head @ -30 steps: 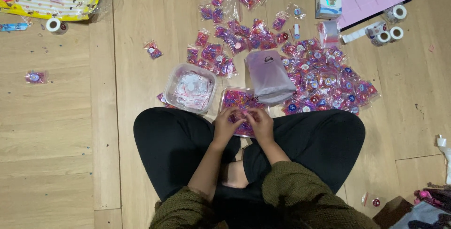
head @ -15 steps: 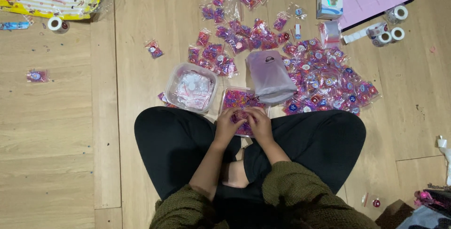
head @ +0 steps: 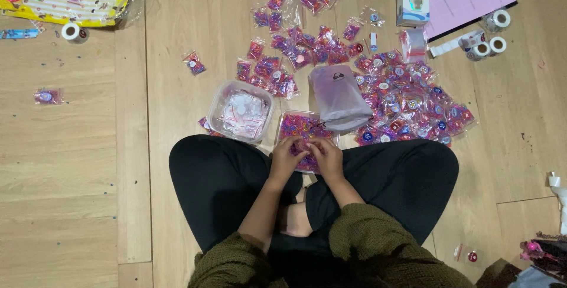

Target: Bagging small pink decorative items into plastic pouches while sitting on the floor

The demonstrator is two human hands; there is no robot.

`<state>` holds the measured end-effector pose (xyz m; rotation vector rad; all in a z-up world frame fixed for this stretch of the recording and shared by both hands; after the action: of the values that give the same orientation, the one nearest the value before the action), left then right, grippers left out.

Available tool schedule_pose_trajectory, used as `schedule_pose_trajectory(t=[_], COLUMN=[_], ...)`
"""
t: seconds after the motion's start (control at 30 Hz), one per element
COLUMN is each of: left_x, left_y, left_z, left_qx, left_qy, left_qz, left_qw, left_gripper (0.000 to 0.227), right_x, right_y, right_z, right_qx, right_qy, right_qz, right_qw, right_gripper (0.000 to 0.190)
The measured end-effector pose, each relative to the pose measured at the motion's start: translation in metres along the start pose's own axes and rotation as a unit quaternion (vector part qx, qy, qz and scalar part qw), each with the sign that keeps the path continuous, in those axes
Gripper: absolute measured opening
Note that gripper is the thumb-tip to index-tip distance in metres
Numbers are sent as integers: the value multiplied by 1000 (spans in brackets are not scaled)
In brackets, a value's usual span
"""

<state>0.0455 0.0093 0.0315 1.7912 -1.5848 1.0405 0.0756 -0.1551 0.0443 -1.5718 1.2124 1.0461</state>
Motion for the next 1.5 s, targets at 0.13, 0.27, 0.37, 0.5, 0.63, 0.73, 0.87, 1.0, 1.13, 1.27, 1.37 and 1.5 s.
schedule_pose_trajectory(t=[0.13,0.27,0.37,0.5,0.63,0.73,0.87,1.0,1.13,1.27,1.37,1.5], left_x=[-4,-2,11,13,4,2,-5,-8,-6,-7,-4,-2], left_y=[-1,-3,-13,-18,-22,-25,-29,-29,-31,-30,-30,-29], left_z=[2,1,-7,-10,-7,-8,-5,-1,-7,-12,-13,-10], left_qx=[-8,-5,8,14,31,41,29,27,44,40,35,26], left_qy=[1,0,-4,3,-9,-20,-2,20,10,-11,-19,-15], left_qz=[-5,-13,-8,-8,-9,-15,-28,-29,-18,-13,-15,5], left_qw=[1000,1000,1000,1000,999,999,999,999,999,999,999,1000], left_gripper=[53,53,51,53,51,51,54,59,61,57,58,60], right_x=[-15,-10,-9,0,29,64,81,118,77,18,-26,-50], right_y=[-4,-4,-5,-4,2,10,14,13,3,-14,-25,-26], right_z=[-1,-3,-3,2,14,24,30,27,22,0,-6,-5], right_qx=[-4,9,10,-11,-50,-129,-164,-154,-146,-66,-24,-1], right_qy=[27,69,113,172,217,326,360,297,207,164,100,35], right_qz=[-41,-51,-56,-46,-28,38,47,50,97,45,20,-55], right_qw=[999,996,992,984,975,936,917,941,963,983,995,998], right_gripper=[10,10,15,23,21,39,42,29,28,15,11,15])
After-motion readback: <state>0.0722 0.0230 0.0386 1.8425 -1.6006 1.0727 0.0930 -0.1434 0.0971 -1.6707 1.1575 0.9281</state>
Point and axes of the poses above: each hand's wrist, its own y-axis away from the middle knuckle, its own z-axis out of the palm, x = y × z, the point moved 6 cm from there along -y, towards the middle knuckle, and after that the axes turned 14 degrees about -y, right-handed, at the moved point
